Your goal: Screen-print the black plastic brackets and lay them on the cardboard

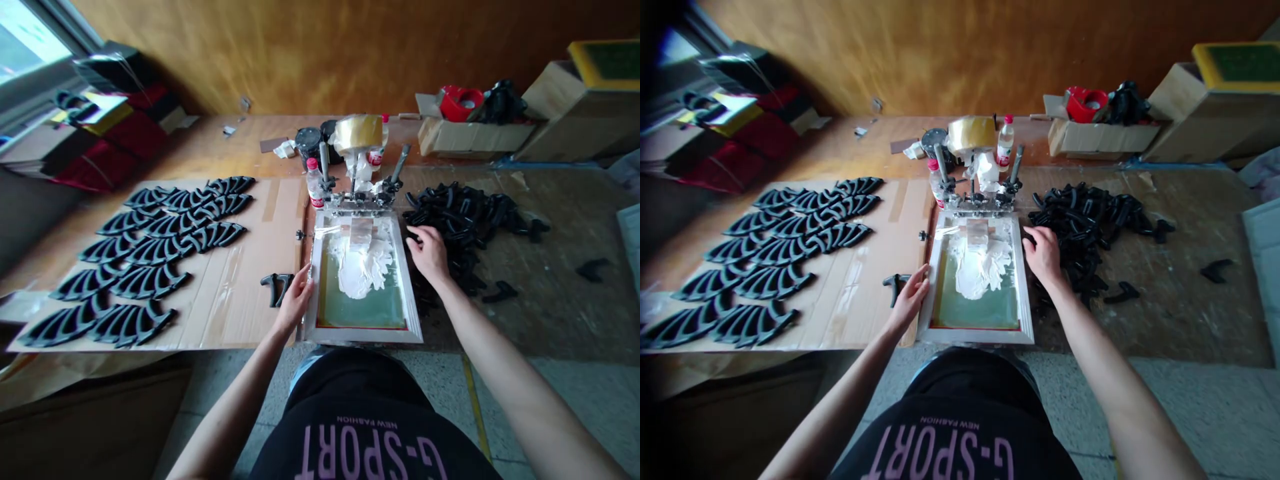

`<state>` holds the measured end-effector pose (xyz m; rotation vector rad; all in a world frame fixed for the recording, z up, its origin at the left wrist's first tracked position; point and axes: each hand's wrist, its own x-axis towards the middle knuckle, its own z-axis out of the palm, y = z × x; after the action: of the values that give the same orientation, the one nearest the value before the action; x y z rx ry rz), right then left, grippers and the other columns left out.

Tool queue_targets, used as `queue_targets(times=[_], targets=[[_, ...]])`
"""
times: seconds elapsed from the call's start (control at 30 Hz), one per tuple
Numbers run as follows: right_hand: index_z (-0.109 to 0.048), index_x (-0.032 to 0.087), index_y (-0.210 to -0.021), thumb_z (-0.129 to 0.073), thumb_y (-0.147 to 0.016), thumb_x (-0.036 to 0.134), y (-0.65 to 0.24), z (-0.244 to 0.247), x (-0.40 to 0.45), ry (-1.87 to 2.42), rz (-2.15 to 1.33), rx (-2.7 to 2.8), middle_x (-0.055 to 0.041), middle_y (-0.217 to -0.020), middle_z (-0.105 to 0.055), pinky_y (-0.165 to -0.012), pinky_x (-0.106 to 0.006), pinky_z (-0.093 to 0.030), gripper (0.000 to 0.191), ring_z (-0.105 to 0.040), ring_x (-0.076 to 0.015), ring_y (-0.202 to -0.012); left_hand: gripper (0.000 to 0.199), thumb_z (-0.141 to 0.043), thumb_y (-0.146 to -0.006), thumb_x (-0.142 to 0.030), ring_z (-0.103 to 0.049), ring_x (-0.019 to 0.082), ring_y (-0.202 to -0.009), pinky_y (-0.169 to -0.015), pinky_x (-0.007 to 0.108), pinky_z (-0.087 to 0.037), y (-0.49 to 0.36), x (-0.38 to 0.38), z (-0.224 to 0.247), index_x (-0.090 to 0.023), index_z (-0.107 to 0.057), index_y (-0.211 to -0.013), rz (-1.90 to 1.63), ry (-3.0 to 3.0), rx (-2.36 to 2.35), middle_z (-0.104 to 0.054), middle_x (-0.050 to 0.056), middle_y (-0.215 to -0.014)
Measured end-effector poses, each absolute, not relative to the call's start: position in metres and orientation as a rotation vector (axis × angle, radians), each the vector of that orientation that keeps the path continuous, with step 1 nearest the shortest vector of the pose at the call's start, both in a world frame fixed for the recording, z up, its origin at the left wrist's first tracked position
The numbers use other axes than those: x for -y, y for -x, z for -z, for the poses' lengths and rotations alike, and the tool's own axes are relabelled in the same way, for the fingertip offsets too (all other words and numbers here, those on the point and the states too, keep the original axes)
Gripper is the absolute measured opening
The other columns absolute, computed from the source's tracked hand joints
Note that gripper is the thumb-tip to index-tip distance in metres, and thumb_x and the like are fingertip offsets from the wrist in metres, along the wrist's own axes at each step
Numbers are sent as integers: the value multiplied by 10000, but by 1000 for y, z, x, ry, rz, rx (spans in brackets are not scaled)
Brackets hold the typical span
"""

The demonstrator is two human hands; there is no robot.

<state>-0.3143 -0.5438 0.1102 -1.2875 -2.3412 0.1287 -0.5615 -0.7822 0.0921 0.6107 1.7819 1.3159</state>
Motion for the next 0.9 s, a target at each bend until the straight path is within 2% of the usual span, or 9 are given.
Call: queue_targets(times=[0.1,0.13,0.27,0.4,0.53,0.63,0.73,0.83,0.9], targets=[[-560,135,-1308,-699,-796,276,361,-124,544,1050,-136,2422,-165,-1329,-536,-991,-408,-440,549,-512,-295,-1209,655,-646,-800,-446,-539,127,-629,-580,223,-417,560,778,-70,-220,-507,-1399,-1217,-683,-1839,-607,-18,-725],[-581,146,-1261,-716,-784,274,375,-124,549,989,-178,2508,-153,-1278,-570,-964,-403,-447,513,-528,-293,-1172,642,-648,-798,-438,-536,126,-619,-578,225,-417,561,776,-66,-216,-520,-1386,-1196,-685,-1860,-602,-20,-712],[-656,170,-953,-605,-844,174,390,-113,580,828,-373,2808,-87,-953,-673,-811,-325,-459,121,-601,-232,-927,579,-661,-783,-411,-572,146,-652,-603,240,-442,564,774,-63,-214,-573,-1320,-1166,-656,-1904,-616,-14,-715],[-681,188,-910,-503,-780,23,357,-111,601,389,-480,2968,-55,-932,-686,-790,-287,-435,275,-608,-199,-908,538,-678,-768,-398,-594,162,-697,-626,245,-454,564,775,-61,-217,-607,-1270,-1192,-592,-1922,-645,1,-761],[-696,233,-865,-539,-760,56,347,-124,601,334,-561,3025,-6,-871,-692,-722,-263,-429,259,-615,-180,-851,559,-672,-771,-430,-576,153,-674,-606,237,-437,564,776,-57,-207,-603,-1279,-1207,-599,-1906,-647,6,-768],[-703,220,-921,-533,-798,68,349,-117,611,498,-450,2924,-37,-931,-701,-760,-279,-442,259,-614,-198,-915,606,-645,-789,-474,-578,152,-688,-598,229,-428,566,777,-52,-200,-568,-1324,-1221,-644,-1860,-649,15,-788],[-707,220,-999,-531,-814,53,344,-105,624,429,-508,2883,-48,-999,-707,-784,-279,-463,306,-629,-192,-932,636,-621,-801,-504,-575,148,-678,-568,219,-411,567,777,-50,-203,-538,-1355,-1220,-666,-1834,-646,16,-787],[-709,243,-1019,-590,-854,150,349,-107,622,471,-578,2856,-21,-977,-719,-764,-272,-481,223,-657,-184,-883,652,-622,-800,-503,-553,133,-630,-532,211,-393,567,777,-57,-209,-520,-1374,-1210,-669,-1828,-633,6,-751],[-679,263,-1131,-630,-866,230,364,-121,608,617,-568,2763,-16,-1075,-715,-798,-280,-489,271,-662,-193,-933,687,-640,-790,-493,-532,121,-589,-502,206,-375,567,778,-70,-220,-490,-1401,-1219,-663,-1786,-633,-1,-732]])
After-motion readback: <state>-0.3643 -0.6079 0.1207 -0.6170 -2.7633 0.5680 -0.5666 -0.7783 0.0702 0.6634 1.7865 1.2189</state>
